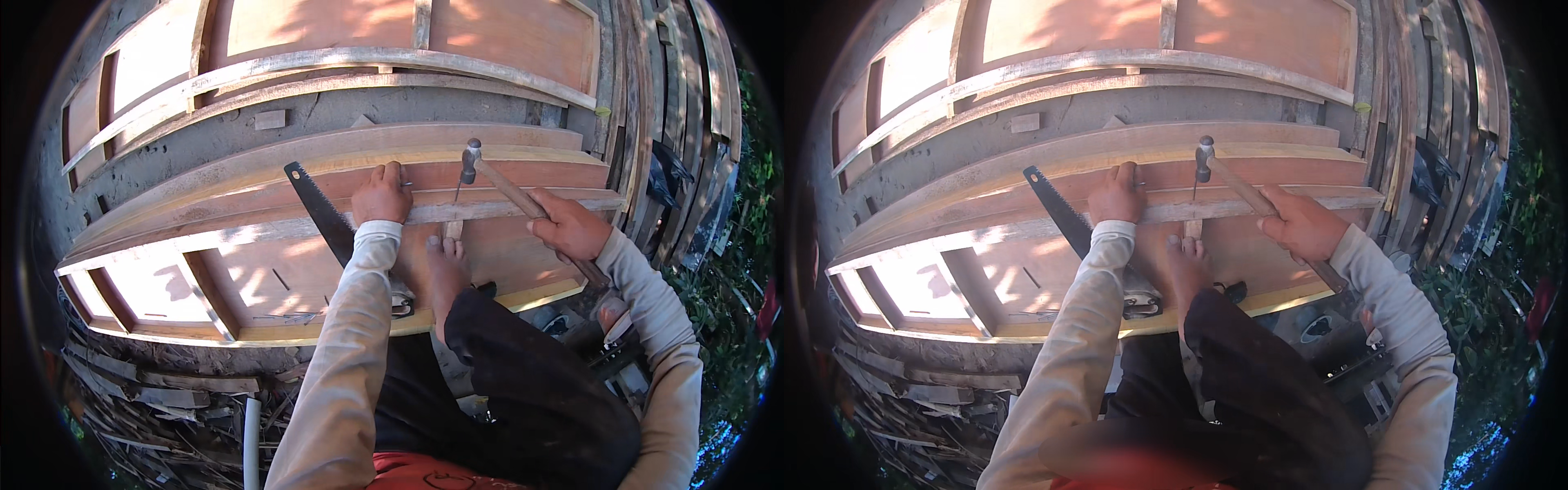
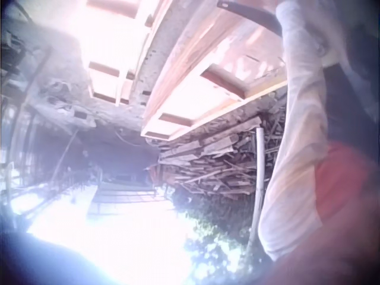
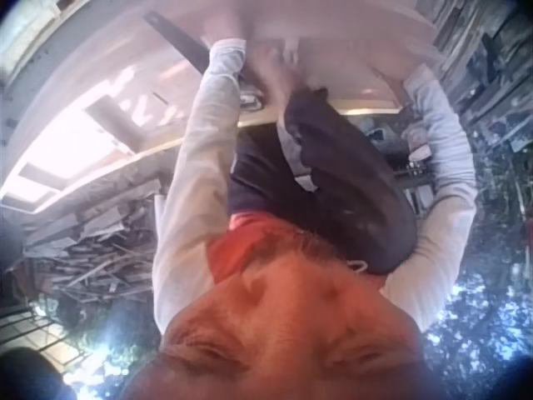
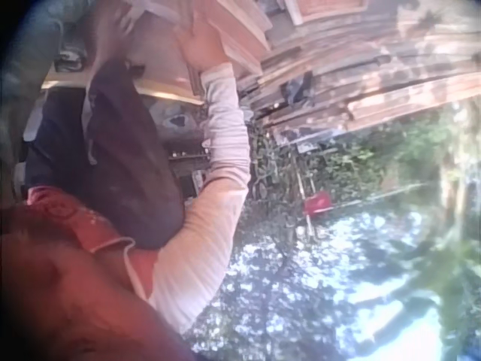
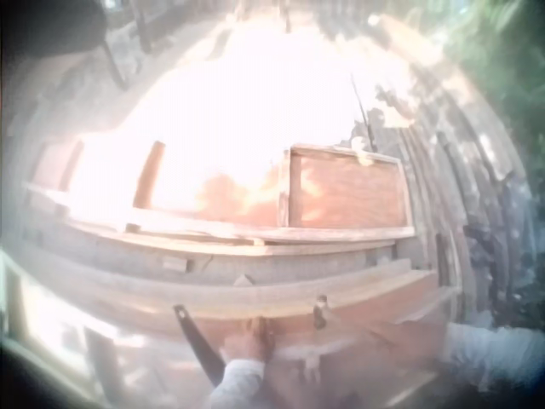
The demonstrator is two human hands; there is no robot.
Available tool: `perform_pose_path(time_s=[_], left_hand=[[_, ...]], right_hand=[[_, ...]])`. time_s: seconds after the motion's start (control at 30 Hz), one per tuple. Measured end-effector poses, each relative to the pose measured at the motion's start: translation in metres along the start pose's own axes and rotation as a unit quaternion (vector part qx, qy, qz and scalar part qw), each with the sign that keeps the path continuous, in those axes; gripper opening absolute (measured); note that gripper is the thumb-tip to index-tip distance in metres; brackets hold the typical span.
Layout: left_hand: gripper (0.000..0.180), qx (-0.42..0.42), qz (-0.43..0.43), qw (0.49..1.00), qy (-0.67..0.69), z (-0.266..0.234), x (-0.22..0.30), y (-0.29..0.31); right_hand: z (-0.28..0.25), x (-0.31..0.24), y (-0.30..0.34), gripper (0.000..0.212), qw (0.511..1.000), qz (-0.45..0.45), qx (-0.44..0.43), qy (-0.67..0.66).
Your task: The person hammers nails into wooden frames using a hammer, occasionally steadying the wood with their bare feet.
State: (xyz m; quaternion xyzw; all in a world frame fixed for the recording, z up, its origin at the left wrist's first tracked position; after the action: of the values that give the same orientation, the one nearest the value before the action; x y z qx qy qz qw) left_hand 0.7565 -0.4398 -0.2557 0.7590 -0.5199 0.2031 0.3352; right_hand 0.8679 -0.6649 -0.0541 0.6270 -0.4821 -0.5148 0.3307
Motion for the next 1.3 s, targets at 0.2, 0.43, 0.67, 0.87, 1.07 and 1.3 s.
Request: perform_pose_path(time_s=[0.2, 0.43, 0.67, 0.87, 1.07, 1.3], left_hand=[[0.012, 0.035, 0.012, 0.999, -0.011, -0.007, -0.008, -0.001], [0.013, 0.04, 0.023, 0.999, -0.001, 0.006, -0.002, 0.001], [0.013, 0.042, 0.018, 0.999, -0.004, 0.0, -0.004, 0.002], [0.013, 0.026, -0.001, 0.999, -0.018, 0.001, 0.003, 0.003], [0.013, 0.031, -0.001, 0.999, -0.021, -0.004, -0.002, -0.001], [0.014, 0.027, 0.0, 0.999, -0.02, -0.003, 0.002, -0.007]], right_hand=[[-0.079, -0.038, 0.021, 0.044, 0.921, -0.061, 0.296, -0.245], [0.023, 0.017, -0.007, 0.034, 0.997, 0.065, 0.003, -0.048], [-0.069, -0.03, 0.018, 0.031, 0.878, -0.093, 0.398, -0.247], [0.005, 0.001, 0.007, 0.035, 0.99, 0.07, 0.01, -0.123], [-0.061, -0.051, 0.023, 0.027, 0.915, -0.08, 0.299, -0.258], [0.008, 0.008, 0.005, 0.029, 0.99, 0.072, -0.04, -0.115]])
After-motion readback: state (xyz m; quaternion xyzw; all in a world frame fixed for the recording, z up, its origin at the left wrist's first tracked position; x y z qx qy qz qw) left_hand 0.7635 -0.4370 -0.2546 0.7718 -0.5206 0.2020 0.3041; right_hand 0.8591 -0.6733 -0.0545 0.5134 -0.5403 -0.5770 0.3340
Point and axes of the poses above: each hand's wrist, its own y-axis away from the middle knuckle, its own z-axis out of the palm, x = y × z, the point moved 2 cm from there along -y, towards the middle knuckle, and after that the axes turned 12 degrees about y, right-handed, at the moved point
